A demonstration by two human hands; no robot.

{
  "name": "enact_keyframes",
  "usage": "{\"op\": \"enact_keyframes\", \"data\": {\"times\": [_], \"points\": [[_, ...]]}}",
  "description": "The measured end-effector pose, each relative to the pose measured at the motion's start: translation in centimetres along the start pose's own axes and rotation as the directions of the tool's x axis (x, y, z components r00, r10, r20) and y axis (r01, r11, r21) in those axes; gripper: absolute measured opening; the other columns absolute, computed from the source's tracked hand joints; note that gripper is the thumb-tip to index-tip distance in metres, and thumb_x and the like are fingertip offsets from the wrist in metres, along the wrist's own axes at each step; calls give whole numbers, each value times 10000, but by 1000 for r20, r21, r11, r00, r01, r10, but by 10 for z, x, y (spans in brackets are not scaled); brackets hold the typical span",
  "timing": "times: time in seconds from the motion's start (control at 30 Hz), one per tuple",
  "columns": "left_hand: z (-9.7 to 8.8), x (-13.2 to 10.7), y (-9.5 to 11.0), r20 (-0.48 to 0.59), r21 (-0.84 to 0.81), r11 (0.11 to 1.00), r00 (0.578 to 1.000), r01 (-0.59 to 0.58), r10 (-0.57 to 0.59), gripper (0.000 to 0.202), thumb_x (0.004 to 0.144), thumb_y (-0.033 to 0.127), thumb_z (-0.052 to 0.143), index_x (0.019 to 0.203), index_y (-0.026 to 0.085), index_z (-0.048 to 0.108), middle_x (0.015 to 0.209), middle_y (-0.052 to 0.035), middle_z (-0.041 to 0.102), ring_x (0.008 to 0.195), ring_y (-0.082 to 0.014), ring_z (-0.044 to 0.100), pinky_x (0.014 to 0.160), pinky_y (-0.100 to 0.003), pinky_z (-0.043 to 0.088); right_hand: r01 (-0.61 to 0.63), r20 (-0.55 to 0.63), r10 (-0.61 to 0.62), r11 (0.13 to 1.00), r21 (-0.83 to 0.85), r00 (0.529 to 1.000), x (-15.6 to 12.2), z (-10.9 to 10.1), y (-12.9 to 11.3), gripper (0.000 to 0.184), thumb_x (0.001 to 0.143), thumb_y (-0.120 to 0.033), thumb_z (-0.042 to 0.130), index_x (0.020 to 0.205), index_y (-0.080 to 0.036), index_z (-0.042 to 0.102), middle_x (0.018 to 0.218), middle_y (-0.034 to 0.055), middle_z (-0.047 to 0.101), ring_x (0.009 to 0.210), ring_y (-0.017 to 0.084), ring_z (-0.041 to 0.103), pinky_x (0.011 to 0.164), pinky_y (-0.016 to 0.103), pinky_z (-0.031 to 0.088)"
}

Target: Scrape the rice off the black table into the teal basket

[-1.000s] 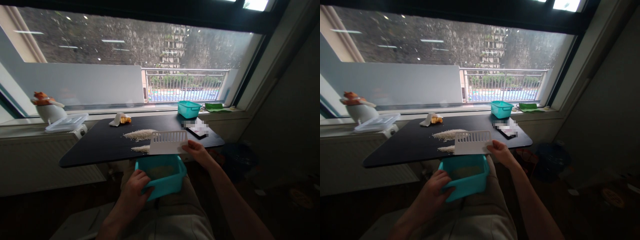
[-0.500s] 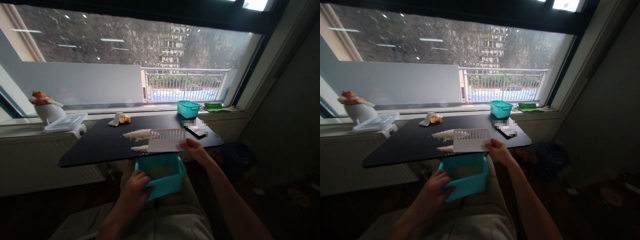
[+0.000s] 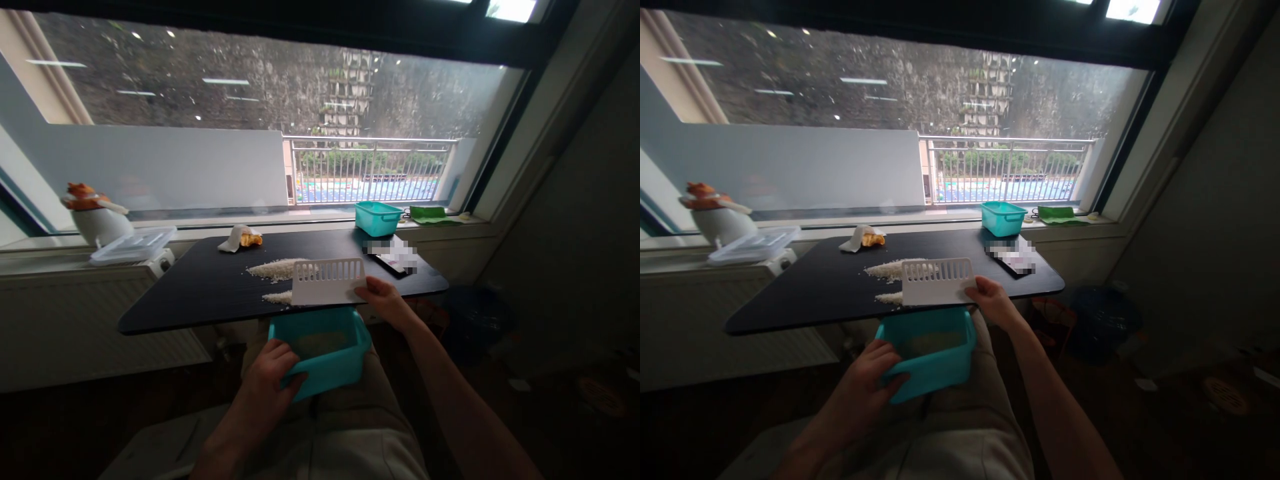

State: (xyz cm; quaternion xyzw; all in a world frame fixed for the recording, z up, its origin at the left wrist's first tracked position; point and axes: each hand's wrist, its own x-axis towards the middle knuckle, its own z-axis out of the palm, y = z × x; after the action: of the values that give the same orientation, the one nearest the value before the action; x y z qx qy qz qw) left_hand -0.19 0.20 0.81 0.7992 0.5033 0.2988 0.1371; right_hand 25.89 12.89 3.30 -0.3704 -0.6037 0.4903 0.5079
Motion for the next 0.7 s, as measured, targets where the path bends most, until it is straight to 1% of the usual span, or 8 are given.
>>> {"op": "enact_keyframes", "data": {"times": [0.13, 0.27, 0.37, 0.5, 0.7], "points": [[0, -1, -2, -16, 9, 1000, 1000, -1, 1, 258, 824, 161, 663, 611, 181, 519, 705, -22, 586, 808, -212, 545, 713, -326, 475, -4, 32, 3, 1000, 10, 999, 0, 1, 0, 313, 654, -418, 823, 892, -220, 784, 897, 32, 780, 839, 241, 699, 814, 392, 553], [0, 0, -3, -28, 16, 1000, 1000, -4, 4, 262, 812, 154, 665, 599, 181, 514, 694, -23, 584, 797, -214, 546, 698, -329, 478, 13, 34, -13, 1000, 8, 999, 4, 5, 2, 294, 670, -402, 811, 898, -220, 780, 894, 25, 775, 856, 238, 690, 825, 389, 546], [0, 0, -3, -31, 17, 1000, 999, -11, 11, 240, 815, 161, 661, 613, 181, 535, 698, -18, 587, 796, -207, 550, 699, -324, 487, 18, 44, -19, 1000, 9, 999, 9, 10, 4, 277, 680, -386, 801, 894, -212, 776, 870, 20, 772, 831, 225, 688, 811, 380, 544], [0, 0, -2, -40, 25, 1000, 999, -13, 14, 236, 819, 175, 652, 611, 184, 539, 693, -12, 588, 796, -204, 554, 698, -326, 491, 8, 79, -8, 1000, 9, 997, 11, 12, 5, 296, 681, -381, 802, 914, -199, 776, 886, 30, 775, 831, 226, 695, 792, 377, 550], [-2, 0, -3, -42, 29, 999, 999, -20, 21, 222, 814, 182, 637, 610, 194, 550, 700, -10, 601, 788, -200, 565, 688, -322, 497, -2, 59, 2, 1000, 8, 998, 10, 18, 4, 329, 678, -422, 801, 919, -200, 775, 879, 27, 779, 828, 229, 699, 784, 372, 560]]}}
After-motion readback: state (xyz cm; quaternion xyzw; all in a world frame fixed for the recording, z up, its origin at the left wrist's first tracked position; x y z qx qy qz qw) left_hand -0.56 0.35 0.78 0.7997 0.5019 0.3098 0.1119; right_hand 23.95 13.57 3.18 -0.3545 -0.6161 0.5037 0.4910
